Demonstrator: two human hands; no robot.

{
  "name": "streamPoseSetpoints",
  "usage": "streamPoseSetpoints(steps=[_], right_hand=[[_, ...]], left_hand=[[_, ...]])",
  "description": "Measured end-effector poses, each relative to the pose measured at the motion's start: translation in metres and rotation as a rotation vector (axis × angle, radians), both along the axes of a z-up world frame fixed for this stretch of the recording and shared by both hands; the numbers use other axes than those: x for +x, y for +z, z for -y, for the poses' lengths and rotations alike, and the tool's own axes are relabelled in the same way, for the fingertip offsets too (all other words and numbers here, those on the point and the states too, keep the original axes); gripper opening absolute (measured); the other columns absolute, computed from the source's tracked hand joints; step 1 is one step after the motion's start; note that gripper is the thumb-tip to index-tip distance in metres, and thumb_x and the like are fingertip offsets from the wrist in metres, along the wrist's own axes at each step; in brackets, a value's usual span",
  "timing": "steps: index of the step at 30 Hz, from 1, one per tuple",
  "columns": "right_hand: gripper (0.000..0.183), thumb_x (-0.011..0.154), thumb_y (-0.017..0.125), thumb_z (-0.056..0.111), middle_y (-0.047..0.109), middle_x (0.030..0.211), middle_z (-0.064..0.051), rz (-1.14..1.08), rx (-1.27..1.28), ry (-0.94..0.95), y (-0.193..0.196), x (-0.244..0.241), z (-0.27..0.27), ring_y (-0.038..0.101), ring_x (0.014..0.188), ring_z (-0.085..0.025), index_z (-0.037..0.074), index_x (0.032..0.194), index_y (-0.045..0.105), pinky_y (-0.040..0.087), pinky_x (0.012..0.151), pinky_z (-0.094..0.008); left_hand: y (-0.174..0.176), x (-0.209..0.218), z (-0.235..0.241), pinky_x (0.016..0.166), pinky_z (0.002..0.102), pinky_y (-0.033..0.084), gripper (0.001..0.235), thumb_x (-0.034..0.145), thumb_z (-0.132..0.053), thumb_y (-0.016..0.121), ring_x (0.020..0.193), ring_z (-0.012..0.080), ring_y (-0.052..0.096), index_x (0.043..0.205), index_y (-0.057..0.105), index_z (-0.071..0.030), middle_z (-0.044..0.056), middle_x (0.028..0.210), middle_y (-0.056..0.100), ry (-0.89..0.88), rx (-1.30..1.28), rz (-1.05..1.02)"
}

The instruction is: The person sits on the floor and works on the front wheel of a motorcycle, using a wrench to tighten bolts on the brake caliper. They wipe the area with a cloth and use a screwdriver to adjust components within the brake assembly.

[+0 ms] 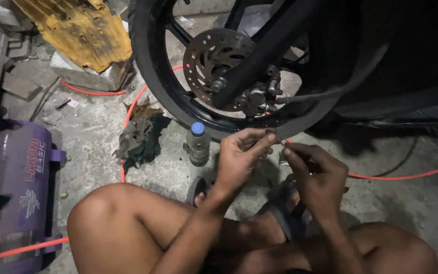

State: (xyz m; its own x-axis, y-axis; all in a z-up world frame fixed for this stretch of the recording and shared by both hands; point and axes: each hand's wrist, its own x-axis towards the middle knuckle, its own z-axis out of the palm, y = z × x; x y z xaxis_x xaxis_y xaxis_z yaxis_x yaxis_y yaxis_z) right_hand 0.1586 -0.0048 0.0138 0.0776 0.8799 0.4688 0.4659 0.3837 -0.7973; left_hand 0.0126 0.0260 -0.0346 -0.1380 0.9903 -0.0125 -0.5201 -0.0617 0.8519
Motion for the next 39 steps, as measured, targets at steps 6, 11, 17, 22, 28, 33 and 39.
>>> streamPoseSetpoints(steps=[6,11,17,22,28,33,39], right_hand=[[0.026,0.086,0.079,-0.002,0.075,0.079,-0.017,0.258,0.084,0.052,0.009,-0.006,-0.006,0.072,0.069,-0.034,0.003,0.112,0.080,0.054,0.062,-0.042],[0.027,0.080,0.073,-0.010,0.076,0.073,-0.010,0.431,0.051,0.140,0.010,-0.008,-0.015,0.071,0.064,-0.035,0.009,0.097,0.082,0.056,0.059,-0.042],[0.013,0.095,0.068,0.008,0.071,0.053,-0.009,0.312,-0.264,0.057,0.009,-0.013,-0.023,0.072,0.045,-0.023,0.006,0.090,0.080,0.055,0.047,-0.033],[0.022,0.094,0.063,-0.004,0.067,0.054,-0.020,0.051,-0.159,-0.014,0.024,-0.050,-0.024,0.067,0.042,-0.028,-0.009,0.113,0.071,0.051,0.041,-0.037],[0.009,0.090,0.074,0.007,0.057,0.056,-0.013,0.125,-0.049,-0.254,-0.011,-0.050,-0.061,0.060,0.050,-0.025,0.001,0.097,0.077,0.044,0.049,-0.034],[0.015,0.087,0.076,0.025,0.069,0.064,-0.013,0.081,-0.248,-0.373,0.000,-0.069,-0.065,0.071,0.066,-0.032,0.012,0.093,0.079,0.051,0.062,-0.044],[0.021,0.085,0.073,0.023,0.071,0.072,-0.016,-0.255,-0.312,-0.348,-0.027,-0.081,-0.081,0.065,0.070,-0.021,0.005,0.094,0.080,0.051,0.066,-0.040]], left_hand=[[-0.008,-0.005,-0.008,0.060,0.025,0.060,0.025,0.087,-0.018,0.085,0.065,0.0153,0.072,0.103,0.080,0.000,0.016,0.075,0.077,0.012,-0.003,-0.185],[0.000,-0.006,-0.009,0.063,0.028,0.061,0.025,0.094,-0.016,0.076,0.067,0.0158,0.069,0.108,0.077,0.005,0.018,0.073,0.075,0.024,-0.026,-0.252],[0.001,-0.003,-0.021,0.061,0.032,0.060,0.027,0.089,-0.022,0.079,0.062,0.0181,0.070,0.106,0.079,0.000,0.017,0.067,0.073,0.009,-0.069,-0.291],[0.010,-0.008,-0.045,0.061,0.033,0.057,0.023,0.085,-0.032,0.082,0.062,0.0179,0.072,0.095,0.083,-0.012,0.013,0.064,0.073,0.043,-0.082,-0.481],[0.036,-0.012,-0.055,0.056,0.030,0.057,0.017,0.082,-0.029,0.078,0.053,0.0215,0.073,0.090,0.083,-0.015,0.009,0.050,0.067,0.097,-0.107,-0.630],[0.034,-0.024,-0.053,0.063,0.038,0.059,0.019,0.086,-0.028,0.072,0.071,0.0309,0.078,0.094,0.083,-0.015,0.014,0.064,0.074,0.062,-0.049,-0.704],[0.049,-0.035,-0.044,0.069,0.045,0.059,0.023,0.089,-0.026,0.068,0.082,0.0376,0.077,0.100,0.082,-0.011,0.019,0.076,0.076,0.003,-0.024,-0.714]])
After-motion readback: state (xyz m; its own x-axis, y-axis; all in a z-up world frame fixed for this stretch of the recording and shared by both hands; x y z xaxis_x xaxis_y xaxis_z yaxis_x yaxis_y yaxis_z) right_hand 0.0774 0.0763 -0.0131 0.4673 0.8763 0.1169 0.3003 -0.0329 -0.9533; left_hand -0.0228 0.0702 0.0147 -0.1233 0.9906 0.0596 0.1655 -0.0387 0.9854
